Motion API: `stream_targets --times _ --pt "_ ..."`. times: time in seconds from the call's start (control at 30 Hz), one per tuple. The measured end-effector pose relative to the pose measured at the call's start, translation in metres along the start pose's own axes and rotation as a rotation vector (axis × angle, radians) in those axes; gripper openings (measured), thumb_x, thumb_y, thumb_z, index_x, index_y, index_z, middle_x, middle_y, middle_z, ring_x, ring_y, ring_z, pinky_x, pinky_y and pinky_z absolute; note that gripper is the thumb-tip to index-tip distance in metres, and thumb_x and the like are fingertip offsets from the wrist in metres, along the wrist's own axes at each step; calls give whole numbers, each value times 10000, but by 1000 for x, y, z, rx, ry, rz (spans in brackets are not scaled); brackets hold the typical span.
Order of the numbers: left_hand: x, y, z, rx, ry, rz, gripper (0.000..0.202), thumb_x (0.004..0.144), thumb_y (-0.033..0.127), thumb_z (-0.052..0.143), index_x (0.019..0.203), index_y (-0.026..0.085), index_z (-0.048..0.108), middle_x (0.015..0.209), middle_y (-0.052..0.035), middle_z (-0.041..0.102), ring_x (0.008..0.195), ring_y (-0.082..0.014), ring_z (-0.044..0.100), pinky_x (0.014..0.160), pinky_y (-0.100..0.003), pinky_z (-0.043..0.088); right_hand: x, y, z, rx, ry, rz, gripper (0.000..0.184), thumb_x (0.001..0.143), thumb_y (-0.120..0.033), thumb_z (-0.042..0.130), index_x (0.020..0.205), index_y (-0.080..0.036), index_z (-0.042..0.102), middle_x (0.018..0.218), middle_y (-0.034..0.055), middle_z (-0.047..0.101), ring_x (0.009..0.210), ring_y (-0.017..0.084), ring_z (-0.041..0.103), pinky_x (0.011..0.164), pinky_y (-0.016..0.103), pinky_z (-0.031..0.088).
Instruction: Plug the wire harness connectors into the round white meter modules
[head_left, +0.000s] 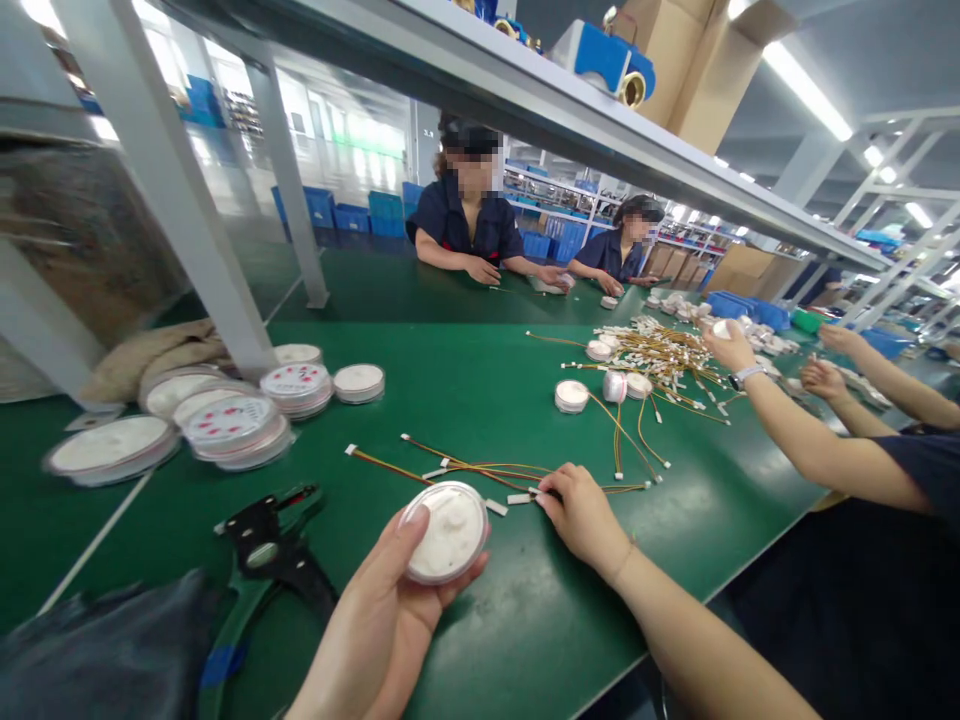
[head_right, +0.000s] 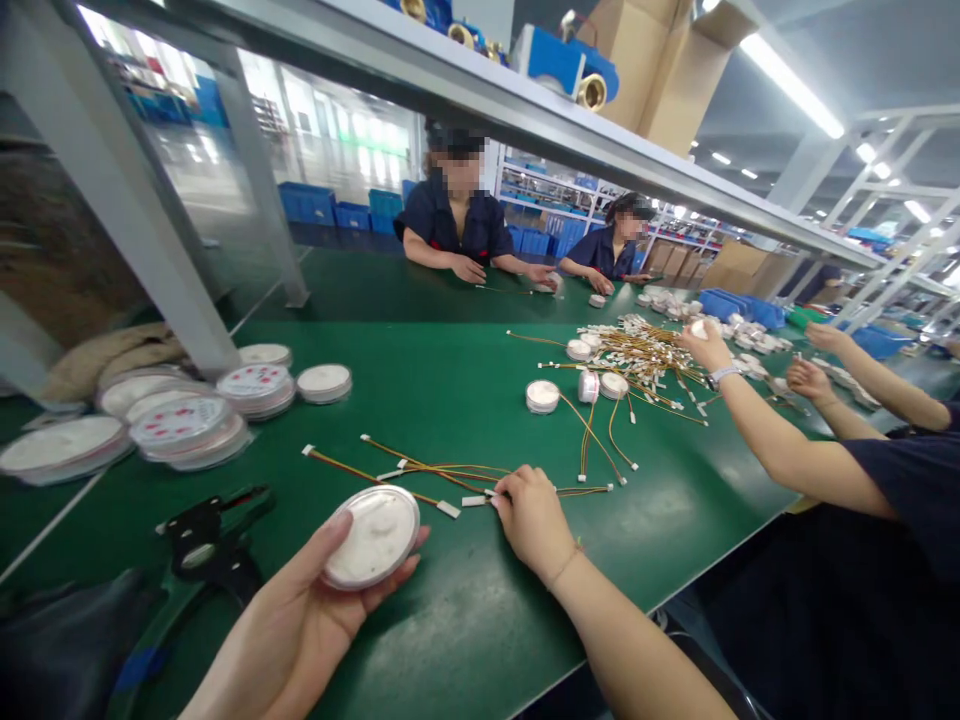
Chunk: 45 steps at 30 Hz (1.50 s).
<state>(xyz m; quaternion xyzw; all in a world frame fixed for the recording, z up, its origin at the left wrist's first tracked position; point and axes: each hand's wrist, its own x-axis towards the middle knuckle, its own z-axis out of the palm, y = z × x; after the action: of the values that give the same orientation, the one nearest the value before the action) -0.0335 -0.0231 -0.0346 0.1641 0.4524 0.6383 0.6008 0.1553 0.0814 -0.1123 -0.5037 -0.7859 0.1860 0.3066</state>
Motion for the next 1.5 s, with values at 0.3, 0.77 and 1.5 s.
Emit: stream_targets --times 0.3,0.77,1.5 --pt "-6 0 0 -68 -78 -104 324 895 262 495 1187 127 528 1233 -181 570 1074 -333 567 788 -460 548 -27 -33 -37 380 379 151 239 906 -361 471 1048 -188 554 943 47 633 829 141 607 722 261 465" --pt "-17 -3 -4 -198 -258 -160 419 890 357 493 1248 140 473 1264 -138 534 1129 -297 488 954 -405 413 -51 -94 -73 1043 855 -179 130 948 -252 423 942 -237 552 551 -60 488 405 56 342 388 152 278" --pt "-3 13 9 -148 -13 -122 509 787 22 540 1275 131 448 1264 -174 559 1150 -322 541 947 -490 494 89 -87 -121 1116 726 -346 130 832 -308 562 898 -198 583 756 -34 445 580 44 392 542 190 350"
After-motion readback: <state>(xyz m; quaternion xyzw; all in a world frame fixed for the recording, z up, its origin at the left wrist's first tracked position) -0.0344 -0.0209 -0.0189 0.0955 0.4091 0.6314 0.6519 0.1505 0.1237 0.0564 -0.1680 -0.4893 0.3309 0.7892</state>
